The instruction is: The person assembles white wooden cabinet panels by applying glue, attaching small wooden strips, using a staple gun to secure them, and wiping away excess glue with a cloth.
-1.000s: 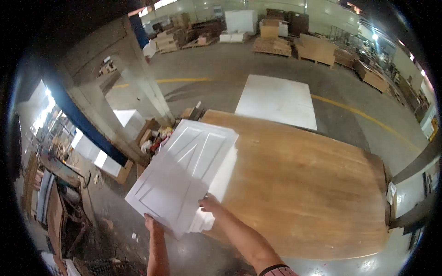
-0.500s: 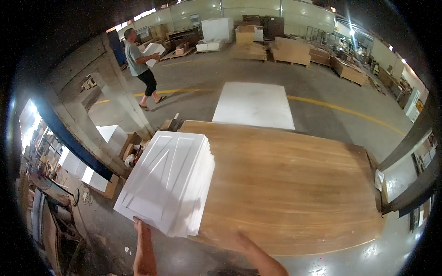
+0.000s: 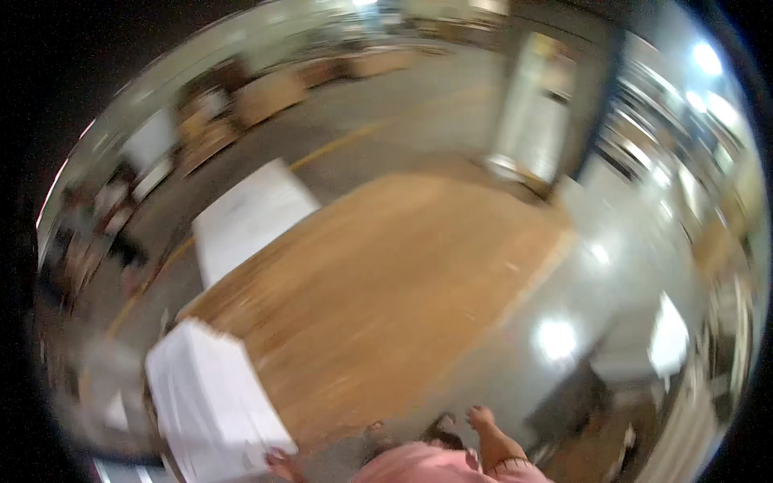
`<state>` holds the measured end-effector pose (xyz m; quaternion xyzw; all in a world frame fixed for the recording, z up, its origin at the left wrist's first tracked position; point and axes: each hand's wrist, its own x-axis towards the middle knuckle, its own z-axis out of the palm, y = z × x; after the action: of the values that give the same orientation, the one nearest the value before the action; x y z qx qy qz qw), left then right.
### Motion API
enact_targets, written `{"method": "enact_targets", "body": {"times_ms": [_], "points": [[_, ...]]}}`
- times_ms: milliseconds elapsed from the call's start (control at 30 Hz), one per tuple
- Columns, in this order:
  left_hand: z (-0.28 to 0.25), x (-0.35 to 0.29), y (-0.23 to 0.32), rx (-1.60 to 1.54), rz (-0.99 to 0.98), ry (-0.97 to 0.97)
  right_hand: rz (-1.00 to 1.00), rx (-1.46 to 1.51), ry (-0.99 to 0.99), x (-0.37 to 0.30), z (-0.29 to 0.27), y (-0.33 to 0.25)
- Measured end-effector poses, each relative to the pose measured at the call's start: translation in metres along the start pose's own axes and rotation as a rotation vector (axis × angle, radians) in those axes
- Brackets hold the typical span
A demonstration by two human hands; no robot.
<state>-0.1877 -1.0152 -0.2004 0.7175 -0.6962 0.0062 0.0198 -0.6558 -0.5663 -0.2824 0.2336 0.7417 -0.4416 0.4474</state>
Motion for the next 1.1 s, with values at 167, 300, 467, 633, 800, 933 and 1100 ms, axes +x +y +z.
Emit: {"method": "enact_targets", "body": {"times_ms": [167,300,467,633,800,933,1100], "points": [[0.034,-0.143,0.243,-0.239,0.906,-0.241,-0.490,-0.633,-0.381,-0.004,-0.022,-0.011],[-0.017,-0.194,0.384,-0.484,1.029,-0.561,-0.483,-0.318,0.033,-0.006,-0.130,-0.038],[0.066,-0.167,0.469,-0.384,0.554,-1.099,-0.310,0.656,0.352,-0.001,-0.281,-0.078],[0.051,-0.213,0.608,0.077,0.650,-1.105,-0.167,0.836,0.502,0.044,-0.386,-0.101],[0.068,-0.319,0.809,0.139,0.765,-1.195,0.163,0.422,0.569,0.114,-0.448,0.001],[0.094,-0.427,1.000,-0.240,0.738,-1.458,0.243,0.695,0.650,0.119,-0.498,-0.021],[0.044,-0.645,1.267,-0.184,1.501,-1.252,0.326,1.169,0.700,0.145,-0.585,-0.070]]}}
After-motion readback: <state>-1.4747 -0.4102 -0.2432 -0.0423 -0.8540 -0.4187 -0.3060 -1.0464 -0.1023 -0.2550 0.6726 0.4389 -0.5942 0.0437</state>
